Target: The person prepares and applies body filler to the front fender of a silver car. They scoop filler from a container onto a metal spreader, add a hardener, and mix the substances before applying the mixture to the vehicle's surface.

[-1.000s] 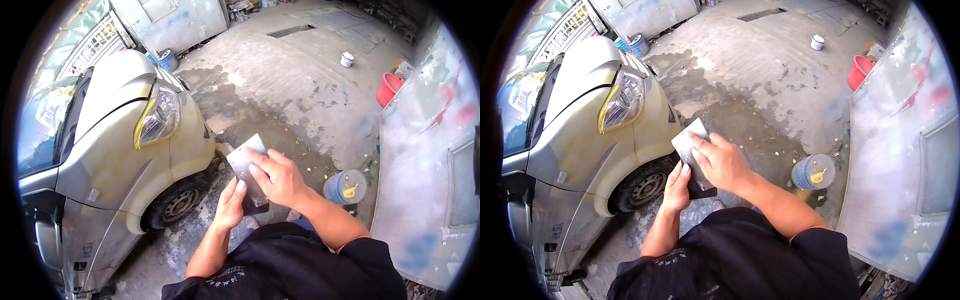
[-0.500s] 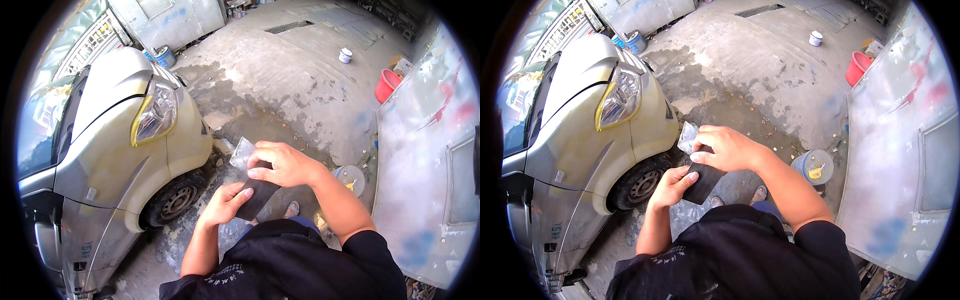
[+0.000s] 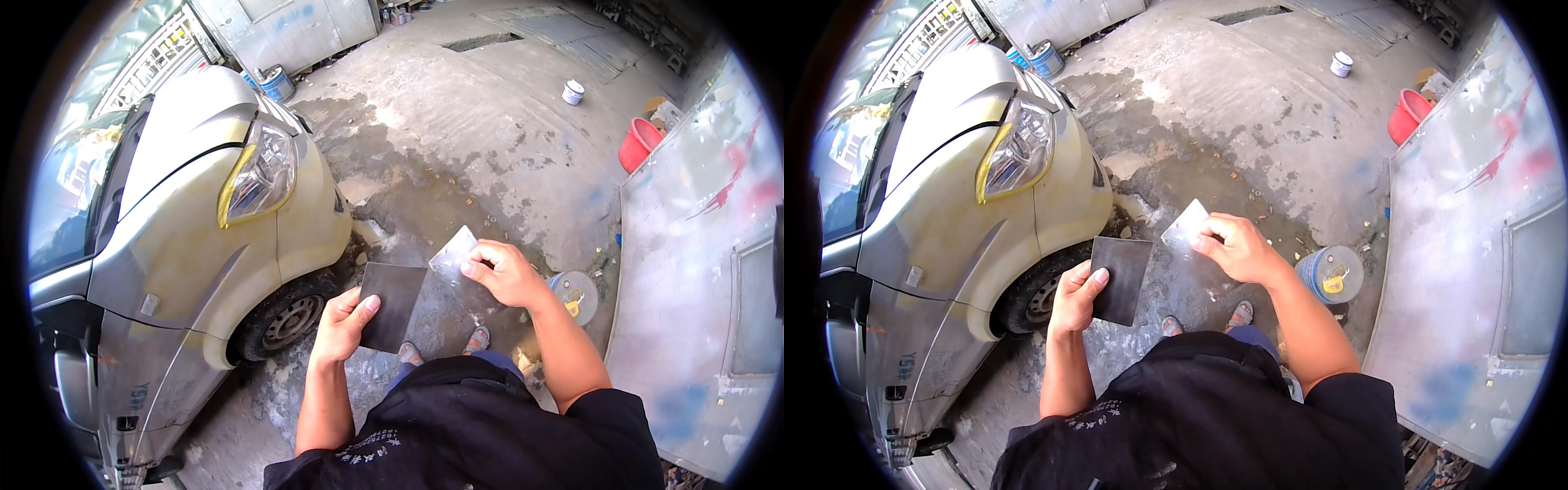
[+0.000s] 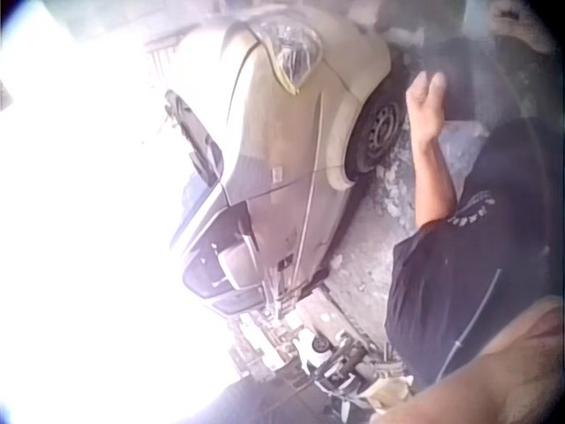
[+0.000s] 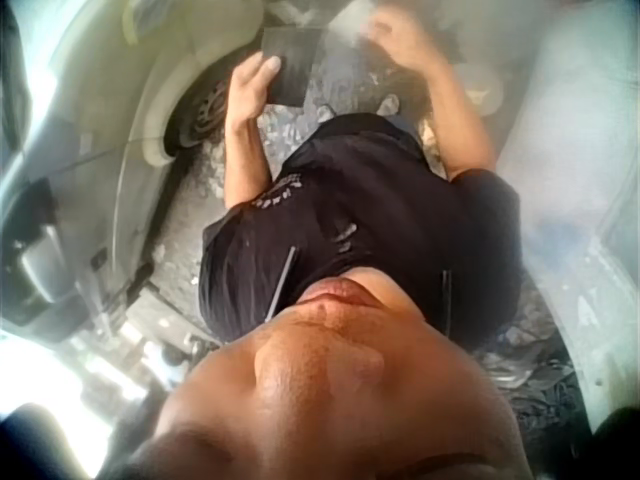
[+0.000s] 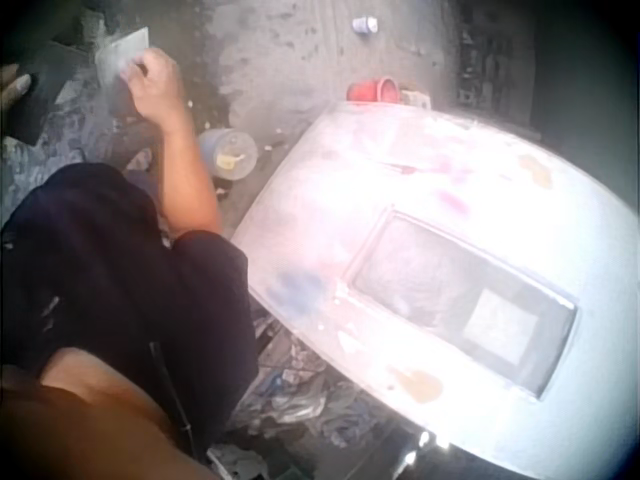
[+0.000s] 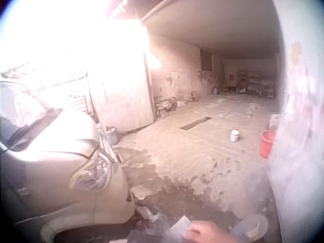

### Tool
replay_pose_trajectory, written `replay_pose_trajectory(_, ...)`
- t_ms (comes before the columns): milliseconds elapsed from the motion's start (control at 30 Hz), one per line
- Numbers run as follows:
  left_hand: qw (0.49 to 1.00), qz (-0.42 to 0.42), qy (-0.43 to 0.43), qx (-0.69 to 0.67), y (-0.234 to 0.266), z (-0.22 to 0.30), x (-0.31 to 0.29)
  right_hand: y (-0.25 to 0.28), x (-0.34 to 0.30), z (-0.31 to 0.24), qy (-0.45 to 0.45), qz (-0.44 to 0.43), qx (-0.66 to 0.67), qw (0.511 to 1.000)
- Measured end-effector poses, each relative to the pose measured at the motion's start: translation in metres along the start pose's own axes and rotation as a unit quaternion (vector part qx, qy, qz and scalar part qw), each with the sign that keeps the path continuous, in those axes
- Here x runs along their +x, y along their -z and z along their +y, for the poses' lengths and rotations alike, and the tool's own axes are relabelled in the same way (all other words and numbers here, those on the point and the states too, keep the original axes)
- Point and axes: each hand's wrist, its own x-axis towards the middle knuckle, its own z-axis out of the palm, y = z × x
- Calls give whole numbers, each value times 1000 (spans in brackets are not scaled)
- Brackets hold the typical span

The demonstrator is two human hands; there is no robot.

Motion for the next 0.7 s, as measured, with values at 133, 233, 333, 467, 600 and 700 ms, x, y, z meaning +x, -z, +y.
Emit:
replay_pose_trajectory(133,997,-23,-8,-73,2,-10,3,5,-11,16,-115,55,93,988)
replay_pose_trajectory(233,984,-42,13,-173,-6,-20,6,-2,-11,9,-99,69,103,987)
replay_pose_trajectory(333,906,-162,30,-389,-6,-43,14,-13,-14,18,-49,81,178,980)
replay_pose_trajectory(467,883,-194,32,-427,-23,-39,11,-24,-15,10,-40,100,299,948)
replay_pose_trajectory(600,889,-178,12,-421,-32,-36,8,-29,-18,-4,-29,101,337,936)
replay_pose_trajectory(700,918,-157,-17,-363,-38,-33,7,-36,-20,-13,8,86,348,934)
